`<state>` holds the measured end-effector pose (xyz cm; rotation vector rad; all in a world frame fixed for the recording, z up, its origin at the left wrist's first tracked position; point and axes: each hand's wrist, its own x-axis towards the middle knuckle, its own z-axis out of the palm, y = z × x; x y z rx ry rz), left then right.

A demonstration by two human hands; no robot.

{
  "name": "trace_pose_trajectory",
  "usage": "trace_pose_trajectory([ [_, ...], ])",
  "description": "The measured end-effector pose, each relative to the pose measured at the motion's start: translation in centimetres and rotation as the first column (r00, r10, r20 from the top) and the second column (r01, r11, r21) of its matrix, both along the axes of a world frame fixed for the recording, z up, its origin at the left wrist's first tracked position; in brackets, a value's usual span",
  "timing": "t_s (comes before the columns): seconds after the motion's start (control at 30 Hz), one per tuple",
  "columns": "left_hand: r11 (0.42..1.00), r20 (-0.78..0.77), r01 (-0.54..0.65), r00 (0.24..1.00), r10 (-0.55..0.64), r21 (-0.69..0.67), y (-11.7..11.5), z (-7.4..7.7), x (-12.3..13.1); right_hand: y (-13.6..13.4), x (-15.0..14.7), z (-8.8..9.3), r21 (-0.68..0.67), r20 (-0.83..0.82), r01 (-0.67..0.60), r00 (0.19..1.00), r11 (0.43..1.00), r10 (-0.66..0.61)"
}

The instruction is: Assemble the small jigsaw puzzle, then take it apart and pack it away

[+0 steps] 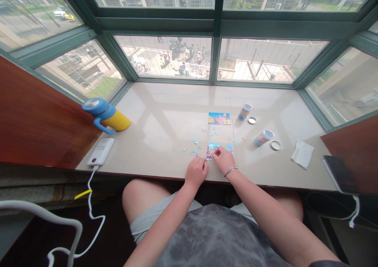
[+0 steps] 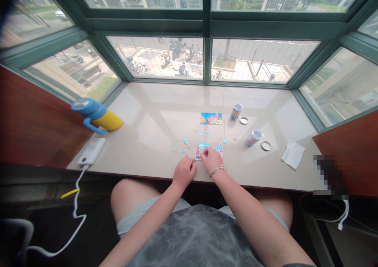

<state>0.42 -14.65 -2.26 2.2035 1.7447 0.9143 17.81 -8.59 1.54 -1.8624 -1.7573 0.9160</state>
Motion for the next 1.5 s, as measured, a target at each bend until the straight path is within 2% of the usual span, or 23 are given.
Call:
trace_pose_trajectory([
  [0.1, 1.0, 0.01, -0.006, 1.0, 0.006, -0.006, 0.0, 0.1, 0.0, -0.4, 2.5, 0.7, 0.092, -0.002, 0.04, 0.999, 0.995, -0.04],
  [0.23, 1.0, 0.017, 0.003, 1.0, -0.003, -0.014, -0.2, 0.4, 0.1, -2.3, 6.1, 0.8, 0.304, 0.18, -0.063, 0.984, 0.951, 0.007],
  [0.37, 0.999, 0.002, 0.043, 0.999, -0.043, -0.011, -0.2, 1.1, 0.3, -4.6, 7.8, -0.1, 0.346, 0.334, -0.13, 0.943, 0.929, 0.008],
  [0.5, 0.998, -0.028, 0.061, 0.998, -0.061, 0.004, -0.2, 1.5, 0.4, -5.5, 7.9, -1.2, 0.353, 0.387, -0.195, 0.921, 0.915, 0.047],
  [0.67, 0.997, -0.058, 0.079, 0.995, -0.08, -0.016, -0.2, 1.6, 0.6, -5.5, 7.7, -1.8, 0.341, 0.402, -0.24, 0.911, 0.909, 0.089],
  [1.1, 0.995, -0.07, 0.076, 0.994, -0.081, -0.069, 0.2, 2.4, 1.1, -5.2, 7.6, -1.5, 0.359, 0.364, -0.217, 0.928, 0.908, 0.077],
  [1.5, 0.997, -0.07, 0.062, 0.995, -0.066, -0.054, 0.1, 2.6, 1.1, -5.3, 7.7, -1.6, 0.367, 0.352, -0.216, 0.933, 0.905, 0.08],
])
